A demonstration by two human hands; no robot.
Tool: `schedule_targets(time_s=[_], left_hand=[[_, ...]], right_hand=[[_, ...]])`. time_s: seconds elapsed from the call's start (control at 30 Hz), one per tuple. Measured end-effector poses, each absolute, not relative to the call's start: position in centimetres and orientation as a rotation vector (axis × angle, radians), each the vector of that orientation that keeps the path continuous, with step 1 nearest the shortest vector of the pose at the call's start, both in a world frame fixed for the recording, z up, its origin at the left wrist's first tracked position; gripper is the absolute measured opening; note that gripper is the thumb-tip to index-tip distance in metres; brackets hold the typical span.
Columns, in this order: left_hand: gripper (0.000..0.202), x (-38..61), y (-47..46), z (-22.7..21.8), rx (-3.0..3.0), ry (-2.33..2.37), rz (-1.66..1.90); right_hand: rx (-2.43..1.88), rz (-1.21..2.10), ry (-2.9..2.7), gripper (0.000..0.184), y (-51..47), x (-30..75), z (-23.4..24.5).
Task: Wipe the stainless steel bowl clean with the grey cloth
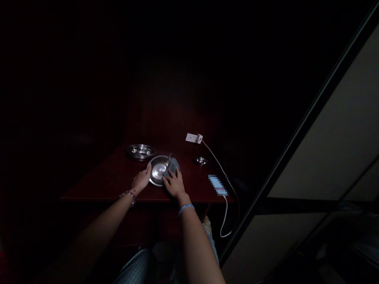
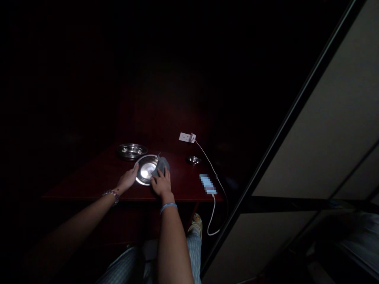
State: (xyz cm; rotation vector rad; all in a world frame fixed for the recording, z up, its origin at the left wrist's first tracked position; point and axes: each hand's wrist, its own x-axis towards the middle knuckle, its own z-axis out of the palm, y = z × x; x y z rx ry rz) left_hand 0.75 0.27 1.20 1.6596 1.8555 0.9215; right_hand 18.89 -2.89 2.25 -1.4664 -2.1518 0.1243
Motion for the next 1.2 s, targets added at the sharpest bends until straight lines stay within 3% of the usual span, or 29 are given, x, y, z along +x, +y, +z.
schedule_targets(time_s=[0.53,0.7,1.0,1.2], left_hand=[[0.085,0.6,0.1,1.3,1.692,1.82,0.916],[0.083,0.5,0.2,1.2,1.688,1.842,0.914],[0.082,0.6,0.2,1.3,1.687,1.865,0.912],[0.083,0.5,0.3,1.3,1.705,1.853,0.898]], right_hand=[[-1.361,0.075,-1.727,0.031,-2.4,20.6,3.8],[-1.497,0.135,-1.6,0.047,-2.5,21.2,3.5],[-1.808,0.333,-1.634,0.037,-3.1,20.5,4.0],[-1.934,0.361,-1.651,0.051,-3.1,19.6,3.7]])
